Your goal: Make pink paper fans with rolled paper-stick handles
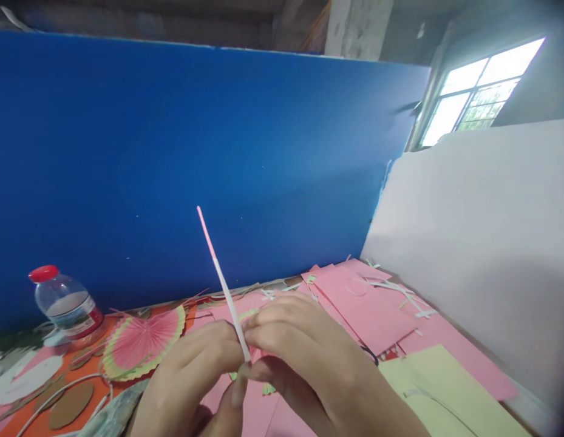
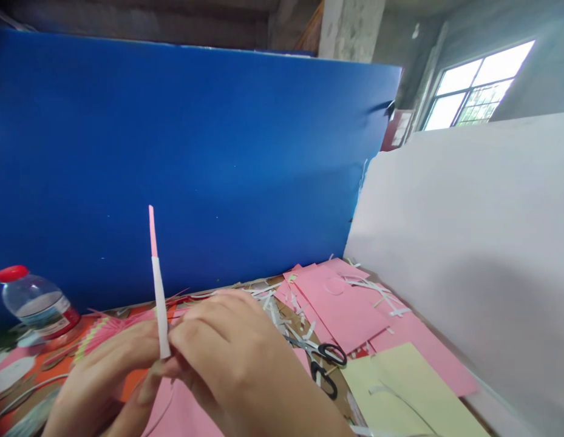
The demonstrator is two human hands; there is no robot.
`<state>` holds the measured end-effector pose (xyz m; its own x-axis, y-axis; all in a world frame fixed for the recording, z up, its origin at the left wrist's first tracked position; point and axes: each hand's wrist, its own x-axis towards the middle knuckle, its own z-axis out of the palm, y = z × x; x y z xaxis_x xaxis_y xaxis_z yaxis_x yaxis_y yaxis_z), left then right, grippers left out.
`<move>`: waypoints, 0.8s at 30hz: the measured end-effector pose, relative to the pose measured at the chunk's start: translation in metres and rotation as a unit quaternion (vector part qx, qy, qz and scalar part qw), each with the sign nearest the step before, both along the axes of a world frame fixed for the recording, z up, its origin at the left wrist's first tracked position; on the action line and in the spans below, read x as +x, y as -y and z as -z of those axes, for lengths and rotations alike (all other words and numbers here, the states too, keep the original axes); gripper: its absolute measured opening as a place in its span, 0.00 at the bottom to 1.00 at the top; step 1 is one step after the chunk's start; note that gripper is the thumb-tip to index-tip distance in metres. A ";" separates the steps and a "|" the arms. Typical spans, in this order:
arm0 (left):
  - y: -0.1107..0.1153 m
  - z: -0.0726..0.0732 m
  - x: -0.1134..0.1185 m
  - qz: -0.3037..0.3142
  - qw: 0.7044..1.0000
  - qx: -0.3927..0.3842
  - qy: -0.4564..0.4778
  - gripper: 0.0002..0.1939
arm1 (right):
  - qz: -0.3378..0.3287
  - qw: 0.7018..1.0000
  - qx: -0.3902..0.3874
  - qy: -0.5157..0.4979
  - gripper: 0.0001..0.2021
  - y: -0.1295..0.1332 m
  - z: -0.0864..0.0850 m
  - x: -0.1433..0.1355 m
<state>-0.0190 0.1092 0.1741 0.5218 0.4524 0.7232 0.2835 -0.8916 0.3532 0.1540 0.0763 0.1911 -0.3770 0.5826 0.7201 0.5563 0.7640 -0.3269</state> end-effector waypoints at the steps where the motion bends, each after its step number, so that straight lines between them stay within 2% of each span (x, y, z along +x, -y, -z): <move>1: -0.001 0.001 -0.001 -0.004 1.000 0.003 -0.001 0.11 | -0.001 1.000 0.000 0.004 0.06 0.001 -0.001 0.000; 5: -0.001 0.004 -0.002 -0.038 0.999 0.004 -0.006 0.11 | 0.013 1.000 0.004 0.018 0.07 -0.001 0.000 0.002; 9: 0.002 0.004 0.001 -0.064 0.998 0.010 -0.006 0.11 | 0.007 0.998 0.065 0.020 0.07 -0.008 0.006 0.006; 17: -0.002 0.004 0.001 -0.086 0.993 0.045 -0.063 0.08 | 0.049 0.987 0.137 0.066 0.13 -0.014 0.012 0.004; 24: -0.008 0.005 0.000 -0.072 0.991 0.075 -0.084 0.08 | 0.059 0.983 0.142 0.096 0.11 -0.014 0.012 0.005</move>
